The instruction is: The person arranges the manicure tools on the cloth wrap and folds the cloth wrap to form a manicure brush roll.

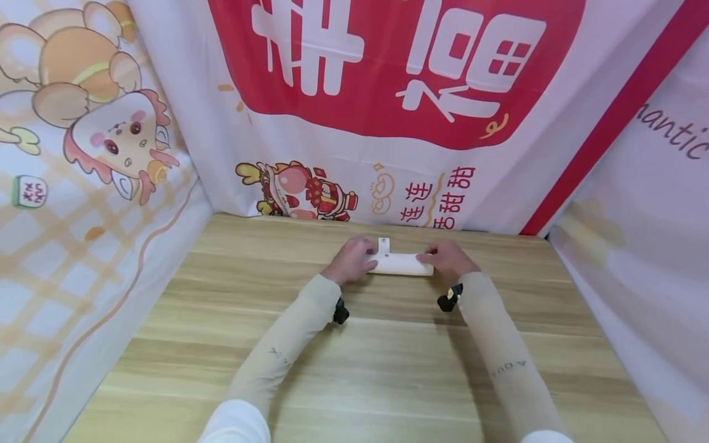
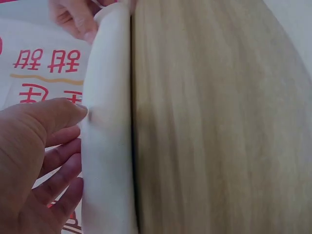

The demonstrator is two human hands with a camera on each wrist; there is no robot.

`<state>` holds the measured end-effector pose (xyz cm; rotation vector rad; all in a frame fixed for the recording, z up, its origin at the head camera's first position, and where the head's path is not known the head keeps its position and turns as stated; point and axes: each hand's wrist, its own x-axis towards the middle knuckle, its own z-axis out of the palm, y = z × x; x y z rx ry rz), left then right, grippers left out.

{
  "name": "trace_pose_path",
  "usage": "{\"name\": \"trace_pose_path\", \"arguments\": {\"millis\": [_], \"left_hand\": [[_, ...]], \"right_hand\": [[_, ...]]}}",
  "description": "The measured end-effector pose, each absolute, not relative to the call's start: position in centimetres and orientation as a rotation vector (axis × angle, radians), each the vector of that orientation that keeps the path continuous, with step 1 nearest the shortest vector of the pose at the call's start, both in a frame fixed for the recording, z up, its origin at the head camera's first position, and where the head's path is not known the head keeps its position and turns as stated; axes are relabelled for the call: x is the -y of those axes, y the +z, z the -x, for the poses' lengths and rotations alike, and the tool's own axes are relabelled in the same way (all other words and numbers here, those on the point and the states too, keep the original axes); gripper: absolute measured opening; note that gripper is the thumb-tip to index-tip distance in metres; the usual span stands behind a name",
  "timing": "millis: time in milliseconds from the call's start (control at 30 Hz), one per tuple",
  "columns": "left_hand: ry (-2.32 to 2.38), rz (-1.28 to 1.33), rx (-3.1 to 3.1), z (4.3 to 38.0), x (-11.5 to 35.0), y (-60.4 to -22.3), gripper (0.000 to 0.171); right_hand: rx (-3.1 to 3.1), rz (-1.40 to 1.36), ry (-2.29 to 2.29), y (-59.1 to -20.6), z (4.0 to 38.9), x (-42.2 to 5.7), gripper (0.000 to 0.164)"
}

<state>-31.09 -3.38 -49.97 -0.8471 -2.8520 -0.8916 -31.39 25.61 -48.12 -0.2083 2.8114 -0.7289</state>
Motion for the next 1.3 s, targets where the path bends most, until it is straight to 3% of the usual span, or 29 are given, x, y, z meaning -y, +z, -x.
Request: {"name": "trace_pose_path", "arguments": {"millis": [200, 400, 633, 933, 1300], "left_hand": [[-0.92, 0.717, 2.875, 30.9, 2.5, -50.6, 0.022], [-0.971, 0.777, 2.858, 30.7, 1.0, -50.7, 0.021], [-1.107, 0.751, 2.867, 30.7, -0.2, -51.1, 0.02], [-1.15, 0.601, 2.888, 30.9, 0.0, -51.0, 0.026], [-1.24, 0.425, 2.826, 31.4, 1.2, -51.2, 0.021]], "right_hand": [[-2.796, 0.34, -0.655, -45.6, 32.9, -23.2, 0.027], [-2.81, 0.425, -0.648, -46.4, 34.9, -21.5, 0.024], [-2.751, 0.424, -0.89, -49.3, 35.9, -21.1, 0.045], [-2.792, 0.548, -1.078, -49.3, 35.6, -20.3, 0.025], [-2.834, 0.859, -1.144, -49.6, 34.1, -19.0, 0.016]]}}
